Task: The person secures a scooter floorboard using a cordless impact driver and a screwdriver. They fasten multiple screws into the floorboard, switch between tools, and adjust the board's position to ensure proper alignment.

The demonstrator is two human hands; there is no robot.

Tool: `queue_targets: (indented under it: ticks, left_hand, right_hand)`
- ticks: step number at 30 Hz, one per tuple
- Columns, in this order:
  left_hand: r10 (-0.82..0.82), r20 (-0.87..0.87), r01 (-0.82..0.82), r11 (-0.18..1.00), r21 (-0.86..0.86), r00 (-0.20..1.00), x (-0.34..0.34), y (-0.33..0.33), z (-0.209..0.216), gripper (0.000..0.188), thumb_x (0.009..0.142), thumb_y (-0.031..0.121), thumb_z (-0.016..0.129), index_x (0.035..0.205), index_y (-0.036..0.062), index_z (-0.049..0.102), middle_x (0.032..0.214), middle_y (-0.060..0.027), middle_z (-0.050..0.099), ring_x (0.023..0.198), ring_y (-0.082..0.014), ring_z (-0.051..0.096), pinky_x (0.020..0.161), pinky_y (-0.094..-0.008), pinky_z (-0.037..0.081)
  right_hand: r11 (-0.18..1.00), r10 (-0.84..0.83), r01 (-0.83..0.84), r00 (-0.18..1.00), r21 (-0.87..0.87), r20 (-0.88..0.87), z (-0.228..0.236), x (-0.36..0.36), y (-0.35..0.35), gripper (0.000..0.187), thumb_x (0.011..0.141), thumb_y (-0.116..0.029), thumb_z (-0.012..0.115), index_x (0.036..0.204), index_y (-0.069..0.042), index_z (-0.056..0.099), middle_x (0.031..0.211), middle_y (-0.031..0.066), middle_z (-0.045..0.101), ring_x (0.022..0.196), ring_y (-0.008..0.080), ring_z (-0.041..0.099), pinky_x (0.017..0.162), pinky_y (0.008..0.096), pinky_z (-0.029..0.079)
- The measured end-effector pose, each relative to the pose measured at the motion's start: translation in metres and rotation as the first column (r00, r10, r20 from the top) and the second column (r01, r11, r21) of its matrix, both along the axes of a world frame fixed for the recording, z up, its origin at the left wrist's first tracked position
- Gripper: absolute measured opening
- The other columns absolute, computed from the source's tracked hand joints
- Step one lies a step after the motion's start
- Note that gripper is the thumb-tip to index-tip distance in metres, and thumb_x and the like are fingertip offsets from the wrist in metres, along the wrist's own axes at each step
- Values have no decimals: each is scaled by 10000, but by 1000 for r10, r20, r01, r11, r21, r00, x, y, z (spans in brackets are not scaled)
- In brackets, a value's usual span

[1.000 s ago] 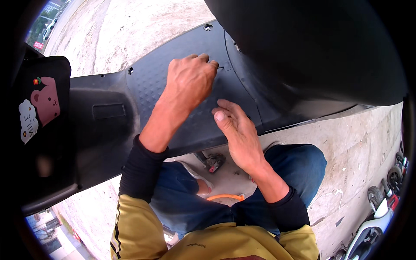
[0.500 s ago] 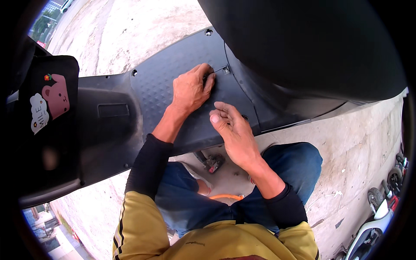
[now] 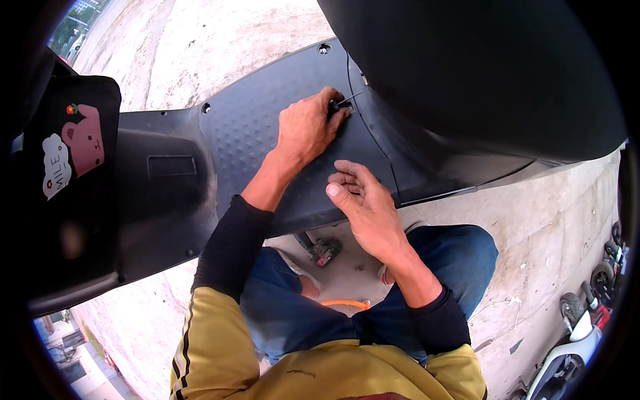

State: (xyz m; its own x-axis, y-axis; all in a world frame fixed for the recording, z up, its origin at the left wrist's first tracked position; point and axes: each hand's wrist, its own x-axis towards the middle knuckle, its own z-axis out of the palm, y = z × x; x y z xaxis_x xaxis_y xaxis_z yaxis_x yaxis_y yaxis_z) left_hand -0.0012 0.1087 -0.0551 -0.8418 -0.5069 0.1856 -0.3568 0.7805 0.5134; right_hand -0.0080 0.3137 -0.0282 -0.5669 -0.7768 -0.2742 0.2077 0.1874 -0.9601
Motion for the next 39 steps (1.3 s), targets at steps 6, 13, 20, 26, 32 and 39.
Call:
queue_targets:
  ticks: [6,13,20,26,32,39]
  left_hand:
    - [42,-23,-42,999,-9,999,40,-20,11,185,904,148,736,1075,111,675,1054,-87,717,923,-357,721,777,-466,562]
    - [5,112,32,942,-334,994,107,-12,15,171,876,122,744,1025,108,663,1012,-63,680,860,-357,711,691,-468,559]
    - [-284,99,256,939,229,954,162,43,49,194,865,131,785,1015,39,705,872,-157,733,794,-333,696,708,-374,537]
    - [-626,480,354,762,542,614,200,123,-46,242,885,152,753,1091,33,707,947,-204,748,890,-409,715,844,-481,540]
    - [-168,660,73,983,169,732,212,114,-246,313,906,229,716,1177,76,698,1078,-227,750,1018,-436,723,913,-512,566]
    - [119,625,-236,966,108,772,175,123,-271,335,935,105,602,1245,-12,647,1165,-278,722,1098,-445,714,945,-510,586]
  right_hand:
    - [978,202,-198,978,67,-60,7,5,9,442,1018,-297,674,1292,49,640,1103,173,733,1011,241,704,909,366,554]
    - [790,601,-544,779,284,-181,14,14,37,362,971,-297,661,1057,45,741,910,234,738,877,355,718,801,433,538]
    - [558,796,-407,509,724,-327,-24,17,74,369,980,-315,645,924,34,749,867,267,711,871,473,677,792,528,528]
    - [391,859,-182,424,902,-287,-46,2,97,366,984,-328,653,1010,15,776,1022,245,756,1013,421,721,895,503,569]
    - [339,885,-217,403,916,-232,-60,19,102,361,995,-345,647,1035,-11,781,1066,223,759,1046,403,721,880,496,577]
    - [355,879,-264,422,897,-223,-64,24,103,339,1002,-332,643,1075,-30,780,1100,187,765,1057,384,726,903,501,573]
